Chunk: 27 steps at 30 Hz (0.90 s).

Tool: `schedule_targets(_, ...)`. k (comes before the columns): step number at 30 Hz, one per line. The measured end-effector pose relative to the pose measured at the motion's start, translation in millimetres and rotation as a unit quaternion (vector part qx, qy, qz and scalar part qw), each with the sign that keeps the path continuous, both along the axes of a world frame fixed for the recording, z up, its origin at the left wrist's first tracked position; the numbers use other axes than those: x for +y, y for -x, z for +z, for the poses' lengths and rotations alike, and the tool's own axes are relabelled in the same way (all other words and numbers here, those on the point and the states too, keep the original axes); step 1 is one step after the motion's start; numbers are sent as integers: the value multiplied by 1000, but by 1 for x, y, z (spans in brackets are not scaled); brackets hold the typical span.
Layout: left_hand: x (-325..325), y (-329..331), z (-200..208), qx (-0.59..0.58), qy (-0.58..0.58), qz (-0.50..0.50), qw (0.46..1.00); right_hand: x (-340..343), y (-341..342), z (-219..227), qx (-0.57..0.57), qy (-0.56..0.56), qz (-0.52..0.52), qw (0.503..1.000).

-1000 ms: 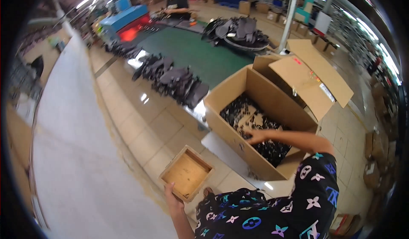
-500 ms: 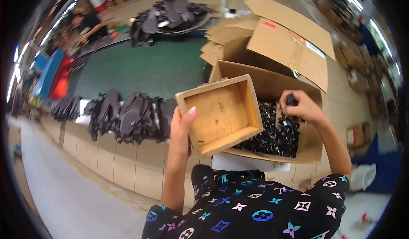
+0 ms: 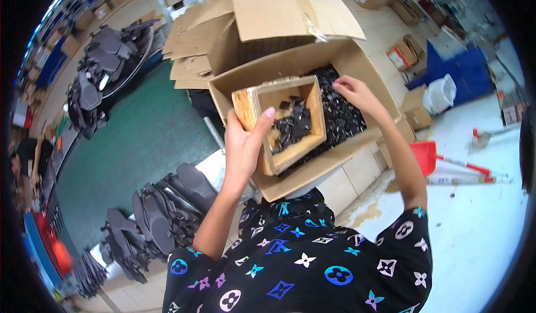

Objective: Hammer small components onto a shoe sole and organize materials.

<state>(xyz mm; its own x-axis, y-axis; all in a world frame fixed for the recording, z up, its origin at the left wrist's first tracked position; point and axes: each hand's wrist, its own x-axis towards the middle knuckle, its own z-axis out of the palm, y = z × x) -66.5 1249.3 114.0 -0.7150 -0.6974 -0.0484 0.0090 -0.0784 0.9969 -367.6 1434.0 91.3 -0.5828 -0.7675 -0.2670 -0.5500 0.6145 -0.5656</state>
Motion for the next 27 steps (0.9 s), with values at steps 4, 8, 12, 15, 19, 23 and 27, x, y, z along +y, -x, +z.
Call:
schedule_targets(4, -7, 21, -8, 32, -37, -3, 999, 2, -1, -56, 51, -452, 64, 888)
schedule_targets(8, -19, 19, -15, 109, -98, 30, 989, -22, -46, -55, -59, -520, 193, 830)
schedule_targets(12, -12, 17, -11, 107, -41, 110, 987, -5, -54, -135, -2, -355, 155, 922)
schedule_targets(15, -5, 25, -8, 118, -50, 90, 988, 2, -43, -160, -179, -241, 145, 943)
schedule_targets(19, -10, 19, -21, 140, -30, 101, 985, -31, -85, -150, -222, -243, 119, 937)
schedule_targets(23, -12, 12, -22, 112, -67, 75, 989, -32, -91, -56, -247, -238, 68, 937)
schedule_targets(27, -11, 12, -21, 68, -22, 73, 995, -13, -78, 52, -208, -87, 8, 974)
